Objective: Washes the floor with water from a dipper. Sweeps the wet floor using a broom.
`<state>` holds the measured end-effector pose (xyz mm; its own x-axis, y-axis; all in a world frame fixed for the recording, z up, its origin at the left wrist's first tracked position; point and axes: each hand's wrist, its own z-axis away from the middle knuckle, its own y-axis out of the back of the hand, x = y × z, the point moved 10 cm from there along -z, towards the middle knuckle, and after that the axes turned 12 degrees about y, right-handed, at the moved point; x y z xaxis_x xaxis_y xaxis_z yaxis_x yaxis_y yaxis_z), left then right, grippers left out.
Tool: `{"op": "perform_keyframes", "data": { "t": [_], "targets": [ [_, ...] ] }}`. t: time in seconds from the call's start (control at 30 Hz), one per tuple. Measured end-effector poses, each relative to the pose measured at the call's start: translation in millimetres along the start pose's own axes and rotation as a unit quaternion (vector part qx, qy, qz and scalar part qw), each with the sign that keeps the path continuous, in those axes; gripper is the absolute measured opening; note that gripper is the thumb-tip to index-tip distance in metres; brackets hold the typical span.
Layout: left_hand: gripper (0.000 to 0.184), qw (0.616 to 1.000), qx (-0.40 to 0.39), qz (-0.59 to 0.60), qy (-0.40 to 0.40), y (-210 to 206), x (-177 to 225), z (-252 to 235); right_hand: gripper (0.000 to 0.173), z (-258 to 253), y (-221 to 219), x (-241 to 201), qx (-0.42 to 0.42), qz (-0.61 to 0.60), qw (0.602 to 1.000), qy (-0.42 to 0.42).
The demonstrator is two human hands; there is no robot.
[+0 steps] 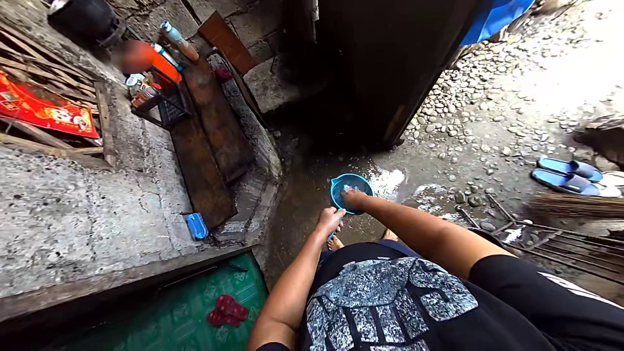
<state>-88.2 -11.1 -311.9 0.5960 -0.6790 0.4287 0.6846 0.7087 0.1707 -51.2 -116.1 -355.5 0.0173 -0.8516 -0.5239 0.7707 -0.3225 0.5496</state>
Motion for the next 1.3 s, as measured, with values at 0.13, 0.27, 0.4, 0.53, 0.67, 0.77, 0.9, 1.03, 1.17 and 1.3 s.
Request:
{"op": "perform_keyframes", "data": {
  "t": [0.13,0.27,0.4,0.53,0.67,0.77,0.9,1.03,1.17,1.3],
  "targets": [
    [0.034,0.999,0.011,0.037,-0.003,27,-17,1,0.051,-28,-2,-35,-0.038,0.056,0.996,0.056],
    [0.032,0.995,0.018,0.102,0.01,49,-29,5,0.04,-41,-12,-52,-0.133,0.123,0.981,0.07],
    [0.033,0.993,0.031,0.115,0.013,61,-27,0,0.036,-52,2,-57,-0.11,0.117,0.986,0.04],
    [0.037,0.988,0.037,0.148,0.036,74,-22,-2,0.031,-76,5,-78,-0.166,0.089,0.974,0.129],
    [0.038,0.978,0.053,0.19,0.069,95,-17,-16,0.037,-100,29,-76,-0.168,0.103,0.977,0.076],
    [0.042,0.973,0.078,0.194,0.095,124,-5,-27,0.037,-130,56,-90,-0.176,0.082,0.97,0.144],
    [0.038,0.955,0.116,0.233,0.144,173,23,-53,0.036,-182,120,-95,-0.079,-0.011,0.985,0.154],
    [0.033,0.946,0.157,0.233,0.161,228,61,-85,0.029,-200,182,-108,-0.041,-0.078,0.984,0.152],
    [0.037,0.944,0.195,0.203,0.171,264,93,-107,0.025,-219,225,-113,-0.007,-0.082,0.97,0.227],
    [0.037,0.945,0.214,0.203,0.137,271,100,-121,0.024,-270,219,-93,-0.021,-0.069,0.974,0.216]
  ]
}}
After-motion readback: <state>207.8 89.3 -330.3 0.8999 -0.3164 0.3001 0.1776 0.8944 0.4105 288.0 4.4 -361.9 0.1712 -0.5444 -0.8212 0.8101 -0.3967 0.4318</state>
